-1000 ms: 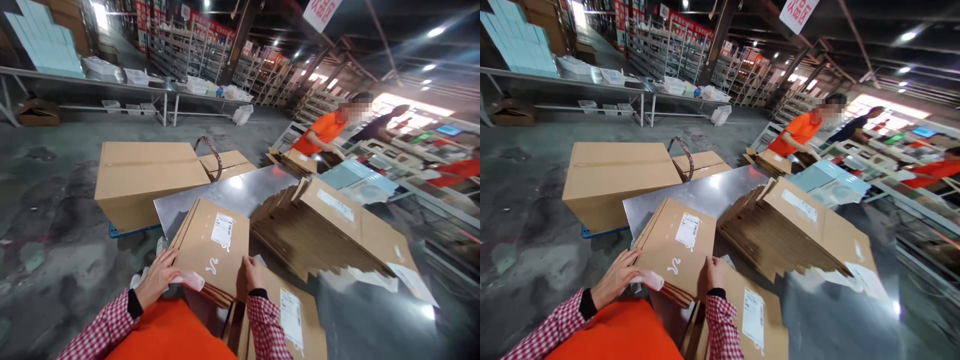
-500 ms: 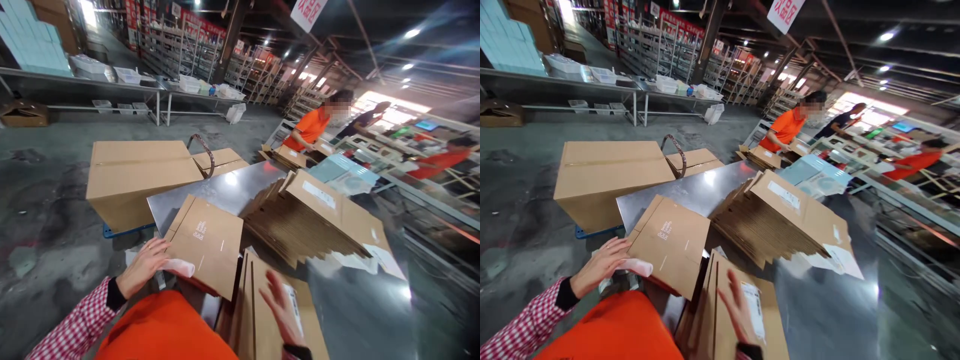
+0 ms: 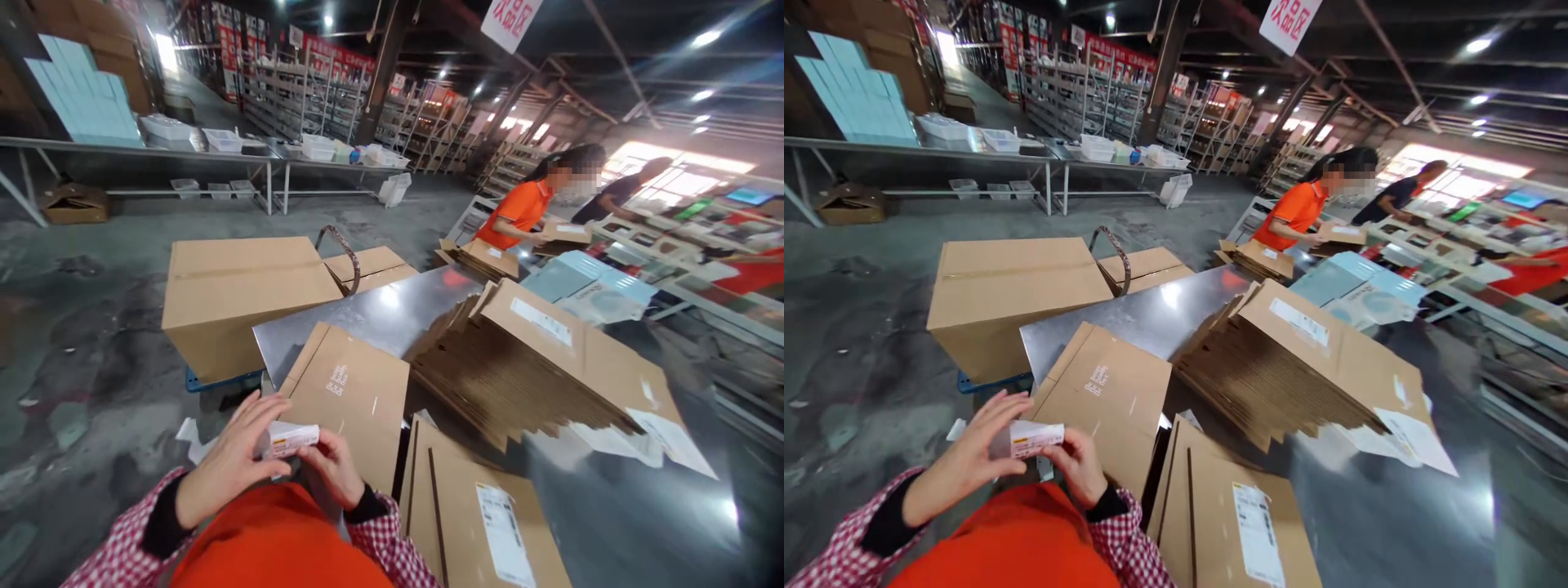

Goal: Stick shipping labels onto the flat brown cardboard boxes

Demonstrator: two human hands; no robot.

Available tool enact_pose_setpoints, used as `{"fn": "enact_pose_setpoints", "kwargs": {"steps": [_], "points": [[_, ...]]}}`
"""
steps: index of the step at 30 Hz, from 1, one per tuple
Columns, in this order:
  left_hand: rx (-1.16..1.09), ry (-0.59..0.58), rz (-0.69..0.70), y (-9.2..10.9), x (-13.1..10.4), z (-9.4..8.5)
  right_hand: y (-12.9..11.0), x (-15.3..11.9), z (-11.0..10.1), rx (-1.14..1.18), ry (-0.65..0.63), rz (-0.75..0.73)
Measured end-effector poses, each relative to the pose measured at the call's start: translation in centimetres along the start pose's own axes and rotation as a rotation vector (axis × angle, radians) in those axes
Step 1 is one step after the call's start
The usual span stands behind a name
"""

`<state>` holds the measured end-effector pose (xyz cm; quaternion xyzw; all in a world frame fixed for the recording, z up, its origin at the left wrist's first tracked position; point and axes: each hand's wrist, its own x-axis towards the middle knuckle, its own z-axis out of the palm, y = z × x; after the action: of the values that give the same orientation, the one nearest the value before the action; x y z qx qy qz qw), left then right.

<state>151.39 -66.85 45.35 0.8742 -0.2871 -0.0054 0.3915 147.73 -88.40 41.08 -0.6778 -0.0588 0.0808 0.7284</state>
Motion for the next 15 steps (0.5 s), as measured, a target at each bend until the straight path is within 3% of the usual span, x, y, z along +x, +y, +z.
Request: {"fn": "enact_pose_setpoints", "kwargs": {"steps": [3,6,10,15], "points": [[-0.259,-0.037,-0.188,2.2,0.6,1.4,0.4,0.0,0.8,-0.066,0.072,-0.026],[-0.466,-0.081,-0.300,2.7,1.0,2.3,-0.1,-0.3,0.8,-0.085,0.168,-0.073],[-0.413,-0.110,-0.300,2.5,1.2,2.5,-2.0,-0.3,0.1,-0.281,0.184,-0.202],[-0.354,-0.071,-0.329,2.2,1.9,3.3,-1.6,-0.1,0.1,-0.305,0.275,-0.132]]}}
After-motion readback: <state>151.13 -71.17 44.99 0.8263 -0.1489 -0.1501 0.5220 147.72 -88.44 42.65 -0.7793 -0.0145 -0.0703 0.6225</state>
